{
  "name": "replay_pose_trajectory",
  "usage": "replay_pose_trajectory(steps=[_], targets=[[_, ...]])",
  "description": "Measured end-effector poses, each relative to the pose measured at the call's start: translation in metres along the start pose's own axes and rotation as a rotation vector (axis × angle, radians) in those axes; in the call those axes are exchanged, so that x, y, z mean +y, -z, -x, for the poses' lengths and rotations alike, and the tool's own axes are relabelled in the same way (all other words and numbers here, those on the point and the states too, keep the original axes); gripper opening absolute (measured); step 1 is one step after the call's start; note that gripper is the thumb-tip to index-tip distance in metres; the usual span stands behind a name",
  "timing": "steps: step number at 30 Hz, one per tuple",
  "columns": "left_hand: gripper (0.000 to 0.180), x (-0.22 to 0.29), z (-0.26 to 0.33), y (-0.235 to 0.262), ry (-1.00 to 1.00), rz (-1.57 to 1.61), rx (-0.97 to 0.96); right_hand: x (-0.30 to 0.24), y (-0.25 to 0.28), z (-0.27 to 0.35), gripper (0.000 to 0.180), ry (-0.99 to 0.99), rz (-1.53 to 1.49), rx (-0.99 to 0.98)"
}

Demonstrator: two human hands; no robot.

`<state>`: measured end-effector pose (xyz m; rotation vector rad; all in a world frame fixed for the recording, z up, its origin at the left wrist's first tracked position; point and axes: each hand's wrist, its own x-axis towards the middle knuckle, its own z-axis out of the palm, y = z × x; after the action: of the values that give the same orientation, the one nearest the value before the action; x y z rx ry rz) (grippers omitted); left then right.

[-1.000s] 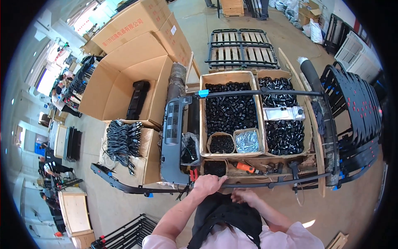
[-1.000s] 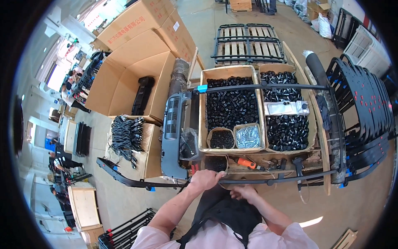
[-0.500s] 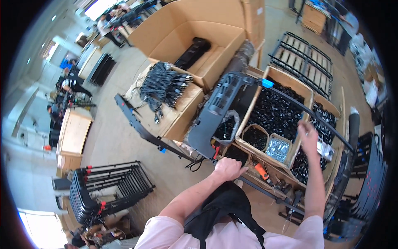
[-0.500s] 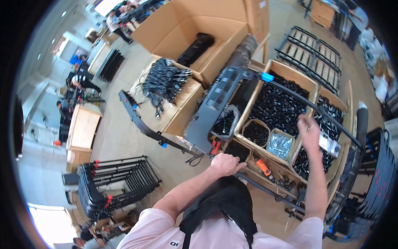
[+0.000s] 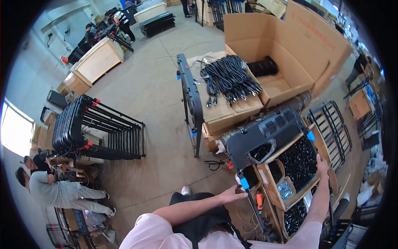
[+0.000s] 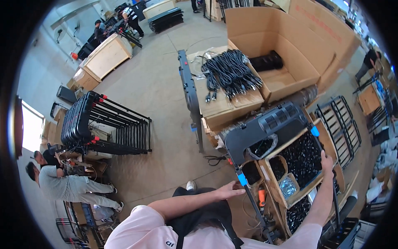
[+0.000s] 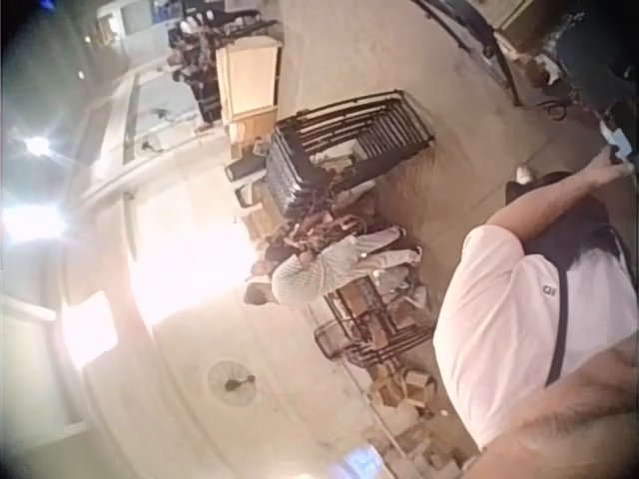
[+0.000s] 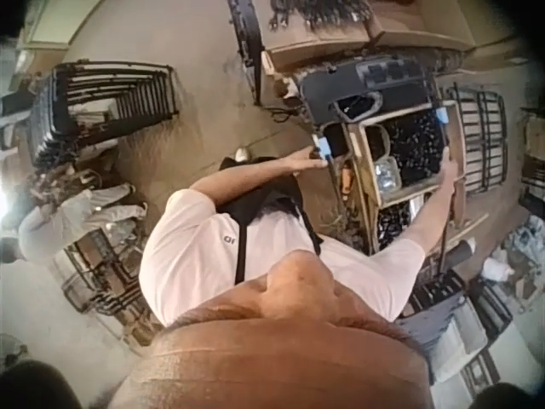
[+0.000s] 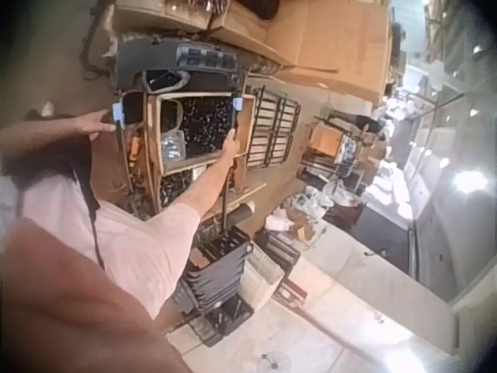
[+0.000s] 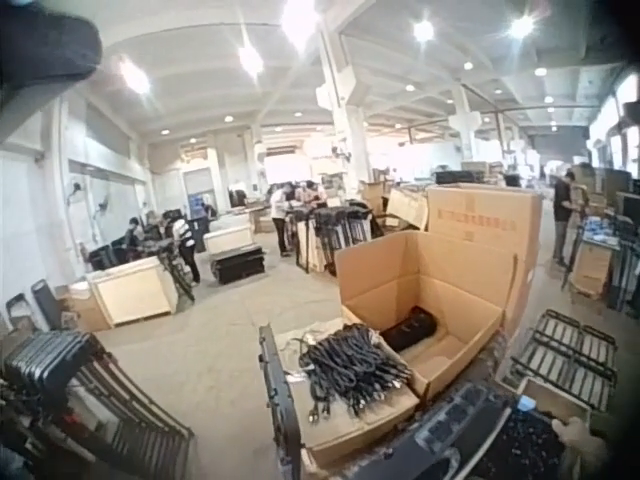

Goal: Assembling plastic components onto a metal roof rack frame using an electric screwdriver in a workshop setting.

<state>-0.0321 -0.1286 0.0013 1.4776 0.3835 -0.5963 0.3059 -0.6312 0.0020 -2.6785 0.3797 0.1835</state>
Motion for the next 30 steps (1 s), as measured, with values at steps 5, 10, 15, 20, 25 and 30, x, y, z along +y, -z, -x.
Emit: replay_pose_trajectory(steps=[5, 10, 15, 20, 25, 30], targets=[[0.046, -0.032, -0.025, 0.011, 0.134, 0.551, -0.222, -0.094, 0.057, 0.077, 0.069, 0.239, 0.055, 0.154], [0.035, -0.006, 0.038, 0.058, 0.143, 0.604, -0.149, -0.202, 0.159, 0.199, 0.055, 0.350, 0.177, 0.272], [0.026, 0.051, 0.090, 0.147, -0.166, 0.693, -0.009, -0.303, 0.232, 0.301, 0.048, 0.595, 0.216, 0.604], [0.037, 0.125, 0.097, 0.282, -0.550, 0.689, 0.152, -0.403, 0.260, 0.410, 0.045, 0.471, 0.092, 0.531], [0.042, 0.191, 0.095, 0.431, -0.714, 0.683, 0.297, -0.518, 0.191, 0.472, 0.047, 0.636, -0.100, 0.542], [0.044, 0.219, 0.080, 0.565, -0.800, 0.386, 0.389, -0.558, 0.074, 0.491, 0.039, 0.561, -0.383, 0.251]])
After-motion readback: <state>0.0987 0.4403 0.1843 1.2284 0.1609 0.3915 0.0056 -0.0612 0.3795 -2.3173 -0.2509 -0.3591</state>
